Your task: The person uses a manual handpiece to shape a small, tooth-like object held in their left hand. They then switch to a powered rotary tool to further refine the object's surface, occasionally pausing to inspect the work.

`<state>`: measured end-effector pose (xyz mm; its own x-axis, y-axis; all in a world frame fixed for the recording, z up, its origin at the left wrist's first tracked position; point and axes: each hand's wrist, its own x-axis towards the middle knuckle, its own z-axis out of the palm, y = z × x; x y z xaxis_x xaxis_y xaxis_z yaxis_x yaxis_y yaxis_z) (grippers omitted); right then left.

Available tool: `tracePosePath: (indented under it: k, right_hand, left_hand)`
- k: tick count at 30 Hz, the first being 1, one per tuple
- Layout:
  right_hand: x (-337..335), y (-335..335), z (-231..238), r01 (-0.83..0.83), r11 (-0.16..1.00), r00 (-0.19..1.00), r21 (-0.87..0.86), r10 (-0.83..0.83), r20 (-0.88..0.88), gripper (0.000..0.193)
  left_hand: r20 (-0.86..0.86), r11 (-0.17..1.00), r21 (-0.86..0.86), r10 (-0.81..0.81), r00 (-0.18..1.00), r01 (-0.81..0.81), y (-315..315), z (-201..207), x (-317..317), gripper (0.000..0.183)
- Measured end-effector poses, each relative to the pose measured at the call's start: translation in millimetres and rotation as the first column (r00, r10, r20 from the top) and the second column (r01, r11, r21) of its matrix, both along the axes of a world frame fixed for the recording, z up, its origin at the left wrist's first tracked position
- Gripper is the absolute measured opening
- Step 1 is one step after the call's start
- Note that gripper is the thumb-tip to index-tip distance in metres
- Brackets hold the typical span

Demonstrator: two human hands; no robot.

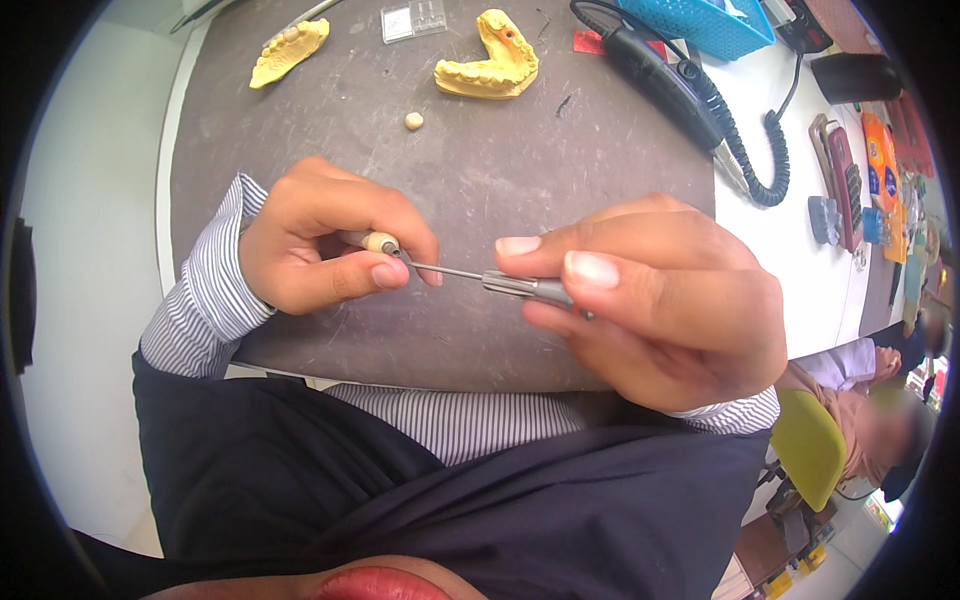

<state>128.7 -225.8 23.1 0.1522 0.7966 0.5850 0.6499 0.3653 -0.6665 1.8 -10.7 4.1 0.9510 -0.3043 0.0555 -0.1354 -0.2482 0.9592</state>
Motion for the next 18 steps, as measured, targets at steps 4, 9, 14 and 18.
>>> tracePosePath:
  k: [4, 9, 14, 18]
  right_hand:
    - [-1.7, -0.8, 0.1, 0.031, 0.999, 0.999, -0.030, -0.030, 0.019, 0.032]
    - [-4.4, -0.2, -2.8, 0.055, 0.998, 0.998, -0.040, -0.055, 0.004, 0.033]
    - [-3.2, -1.4, -5.1, 0.043, 0.999, 0.997, -0.034, -0.040, 0.072, 0.035]
    - [-2.6, -2.3, -5.2, 0.046, 0.999, 0.988, -0.016, -0.043, 0.145, 0.036]
  left_hand:
    - [0.028, 0.999, 0.038, 0.003, 1.000, -0.004, -0.8, -2.7, 2.6, 0.014]
    - [0.056, 0.999, 0.040, 0.024, 0.998, -0.026, -3.1, -7.4, 2.1, 0.013]
    - [0.088, 0.994, 0.089, 0.059, 0.994, -0.067, -7.5, -9.3, 0.1, 0.013]
    - [0.110, 0.986, 0.134, 0.082, 0.991, -0.097, -9.8, -11.3, -0.1, 0.013]
